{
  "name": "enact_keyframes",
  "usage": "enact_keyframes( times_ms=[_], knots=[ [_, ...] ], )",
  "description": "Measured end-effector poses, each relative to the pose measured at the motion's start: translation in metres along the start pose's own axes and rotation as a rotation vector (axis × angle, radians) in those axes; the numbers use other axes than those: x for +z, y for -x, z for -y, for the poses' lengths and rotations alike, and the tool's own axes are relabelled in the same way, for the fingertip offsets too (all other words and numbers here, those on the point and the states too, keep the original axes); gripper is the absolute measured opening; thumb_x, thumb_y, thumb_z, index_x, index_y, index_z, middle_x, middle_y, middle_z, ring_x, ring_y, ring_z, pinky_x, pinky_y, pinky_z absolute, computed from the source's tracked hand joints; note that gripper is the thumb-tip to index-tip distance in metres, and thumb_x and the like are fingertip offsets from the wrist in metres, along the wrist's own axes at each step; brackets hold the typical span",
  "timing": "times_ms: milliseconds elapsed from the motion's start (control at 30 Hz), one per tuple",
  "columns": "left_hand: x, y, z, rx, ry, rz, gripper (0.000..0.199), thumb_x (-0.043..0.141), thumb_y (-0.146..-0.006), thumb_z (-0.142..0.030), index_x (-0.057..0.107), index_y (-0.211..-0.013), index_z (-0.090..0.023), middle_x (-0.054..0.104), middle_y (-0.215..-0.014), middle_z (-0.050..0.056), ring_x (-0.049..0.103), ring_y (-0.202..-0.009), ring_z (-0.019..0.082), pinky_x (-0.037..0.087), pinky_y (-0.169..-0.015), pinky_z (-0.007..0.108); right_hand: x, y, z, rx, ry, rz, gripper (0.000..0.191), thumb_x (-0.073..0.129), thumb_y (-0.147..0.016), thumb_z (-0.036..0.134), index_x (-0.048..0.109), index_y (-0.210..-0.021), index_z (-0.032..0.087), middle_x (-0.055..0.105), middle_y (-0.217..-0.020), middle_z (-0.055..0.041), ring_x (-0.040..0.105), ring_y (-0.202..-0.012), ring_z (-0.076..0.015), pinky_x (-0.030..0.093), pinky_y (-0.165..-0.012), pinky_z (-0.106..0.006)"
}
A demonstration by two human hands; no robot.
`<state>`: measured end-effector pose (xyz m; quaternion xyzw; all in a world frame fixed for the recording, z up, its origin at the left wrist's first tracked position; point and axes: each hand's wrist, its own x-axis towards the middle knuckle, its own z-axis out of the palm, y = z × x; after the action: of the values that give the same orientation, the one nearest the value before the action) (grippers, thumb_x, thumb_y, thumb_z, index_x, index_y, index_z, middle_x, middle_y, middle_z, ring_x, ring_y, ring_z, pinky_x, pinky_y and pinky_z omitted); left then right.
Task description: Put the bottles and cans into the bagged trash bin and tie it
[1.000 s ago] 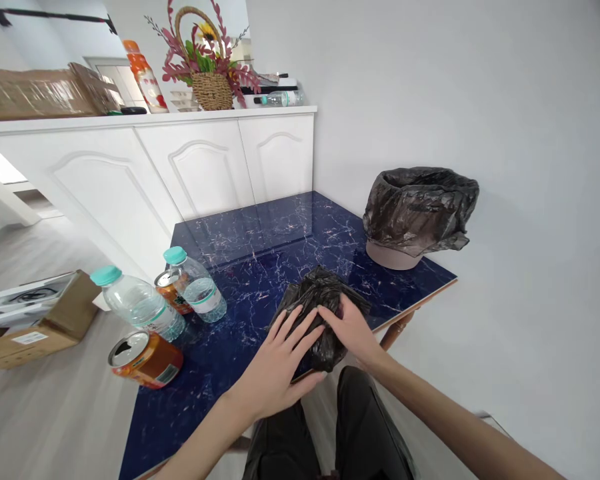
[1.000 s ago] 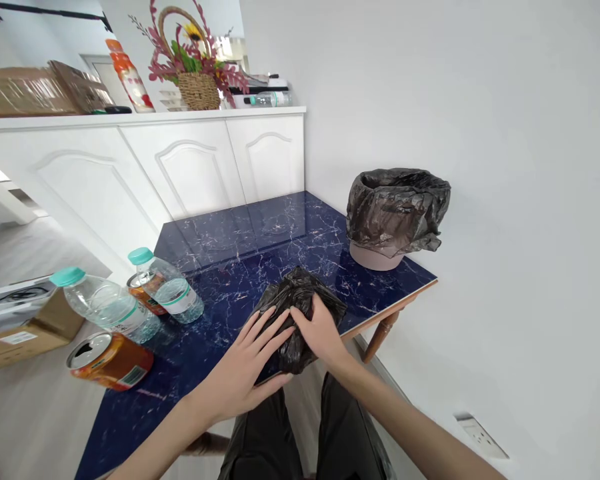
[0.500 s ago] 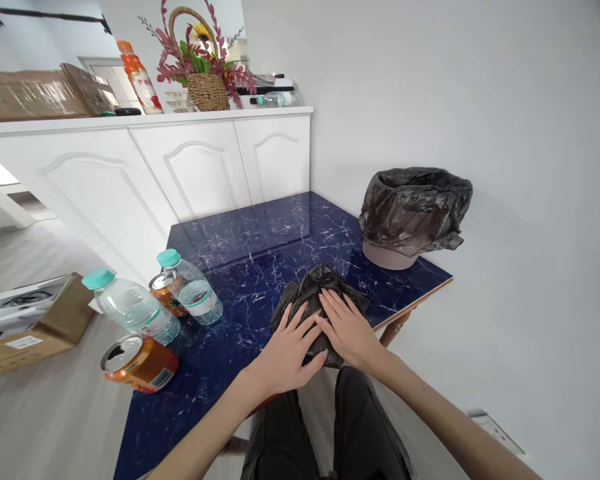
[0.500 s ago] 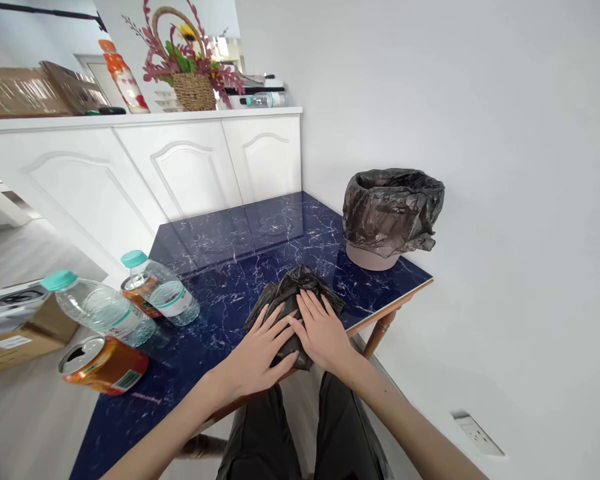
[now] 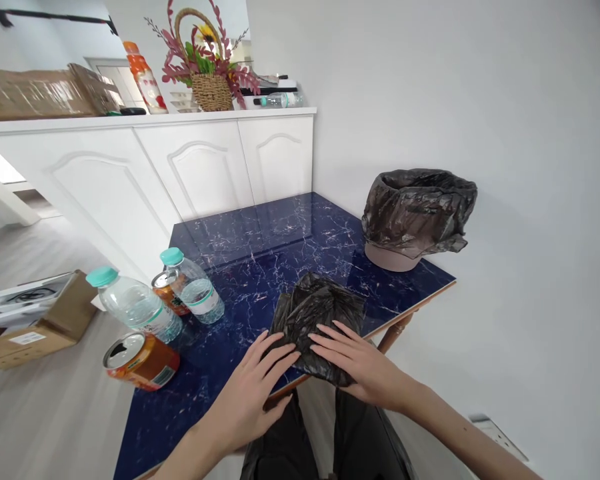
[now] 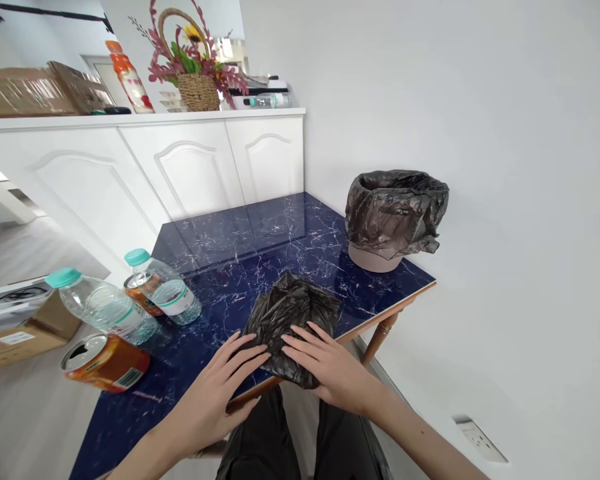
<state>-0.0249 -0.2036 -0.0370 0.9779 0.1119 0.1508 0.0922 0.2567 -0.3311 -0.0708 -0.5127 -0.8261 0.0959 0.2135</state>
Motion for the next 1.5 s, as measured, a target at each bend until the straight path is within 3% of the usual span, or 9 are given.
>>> enact_keyframes(
  times_ms=[133, 300, 500, 700, 833, 967, 1067, 1167, 1500],
  knots=[
    [-0.007, -0.001, -0.007, -0.034, 0.125, -0.088, 0.048, 0.068, -0.096, -0.019, 0.062, -0.142, -0.031, 0.072, -0.136, 0.009, 0.063, -0.136, 0.029, 0.05, -0.121, 0.054, -0.006, 0.002, -0.001, 0.049, -0.165, -0.049, 0.07, 0.045, -0.091, 0.001, 0.06, -0.153, 0.03, 0.061, -0.157, -0.0026, 0.05, -0.152, -0.0235, 0.034, -0.131, -0.053],
    [-0.006, -0.018, -0.003, -0.162, 0.296, -0.132, 0.023, 0.066, -0.103, -0.035, 0.07, -0.124, -0.026, 0.079, -0.119, 0.008, 0.073, -0.115, 0.026, 0.059, -0.101, 0.04, -0.015, -0.013, 0.003, 0.449, -0.478, -0.221, 0.031, 0.053, -0.104, 0.036, 0.078, -0.119, 0.026, 0.08, -0.119, -0.0061, 0.074, -0.114, -0.031, 0.059, -0.098, -0.041],
    [0.008, -0.056, 0.014, -0.449, 0.392, -0.196, 0.03, 0.05, -0.109, -0.045, 0.069, -0.113, -0.023, 0.076, -0.085, 0.0, 0.072, -0.071, 0.019, 0.055, -0.068, 0.029, -0.012, -0.037, -0.026, 0.691, -0.469, -0.366, 0.046, 0.046, -0.103, 0.055, 0.077, -0.108, 0.021, 0.081, -0.111, -0.0078, 0.072, -0.11, -0.0325, 0.056, -0.094, -0.041],
    [0.009, -0.088, 0.016, -0.238, -0.023, -0.388, 0.037, 0.044, -0.108, -0.021, 0.059, -0.142, -0.02, 0.07, -0.14, 0.014, 0.064, -0.134, 0.03, 0.05, -0.113, 0.05, -0.014, -0.061, -0.052, 0.797, -0.399, -0.341, 0.044, 0.049, -0.098, 0.053, 0.076, -0.092, 0.019, 0.081, -0.096, -0.0099, 0.075, -0.092, -0.0335, 0.057, -0.082, -0.042],
    [0.014, -0.089, 0.008, 0.044, -0.121, -0.147, 0.048, 0.045, -0.112, -0.031, 0.047, -0.159, -0.02, 0.056, -0.162, 0.012, 0.044, -0.156, 0.03, 0.034, -0.13, 0.054, -0.015, -0.067, -0.052, 0.801, -0.337, -0.322, 0.035, 0.05, -0.098, 0.042, 0.076, -0.096, 0.019, 0.081, -0.099, -0.011, 0.076, -0.094, -0.0329, 0.059, -0.087, -0.043],
    [0.028, -0.081, 0.017, 0.013, -0.127, 0.015, 0.066, 0.045, -0.111, -0.054, 0.037, -0.166, -0.02, 0.04, -0.173, 0.012, 0.028, -0.164, 0.036, 0.028, -0.132, 0.061, -0.017, -0.065, -0.027, 0.791, -0.172, -0.419, 0.046, 0.049, -0.099, 0.031, 0.064, -0.14, 0.016, 0.069, -0.14, -0.0191, 0.068, -0.126, -0.0379, 0.052, -0.108, -0.054],
    [0.035, -0.077, 0.026, -0.006, -0.099, 0.028, 0.065, 0.042, -0.113, -0.051, 0.028, -0.17, -0.024, 0.033, -0.176, 0.009, 0.02, -0.166, 0.033, 0.024, -0.134, 0.06, -0.011, -0.063, -0.004, 0.496, 0.116, -0.43, 0.054, 0.039, -0.106, 0.025, 0.05, -0.159, 0.021, 0.041, -0.171, -0.0123, 0.036, -0.159, -0.0339, 0.03, -0.129, -0.057],
    [0.035, -0.075, 0.03, 0.002, -0.076, 0.041, 0.066, 0.041, -0.114, -0.045, 0.02, -0.173, -0.024, 0.029, -0.178, 0.008, 0.017, -0.167, 0.031, 0.023, -0.135, 0.058, 0.004, -0.06, 0.001, 0.319, 0.305, -0.307, 0.054, 0.037, -0.112, 0.035, 0.047, -0.163, 0.021, 0.036, -0.174, -0.0098, 0.022, -0.165, -0.034, 0.019, -0.134, -0.061],
    [0.027, -0.075, 0.058, 0.031, -0.048, 0.077, 0.067, 0.038, -0.114, -0.049, 0.012, -0.174, -0.032, 0.03, -0.177, 0.003, 0.023, -0.166, 0.027, 0.019, -0.137, 0.053, 0.023, -0.044, -0.034, 0.474, 0.326, -0.095, 0.075, 0.019, -0.114, 0.058, 0.034, -0.169, 0.01, 0.028, -0.176, -0.0139, 0.027, -0.164, -0.0278, 0.023, -0.133, -0.056]
  ],
)
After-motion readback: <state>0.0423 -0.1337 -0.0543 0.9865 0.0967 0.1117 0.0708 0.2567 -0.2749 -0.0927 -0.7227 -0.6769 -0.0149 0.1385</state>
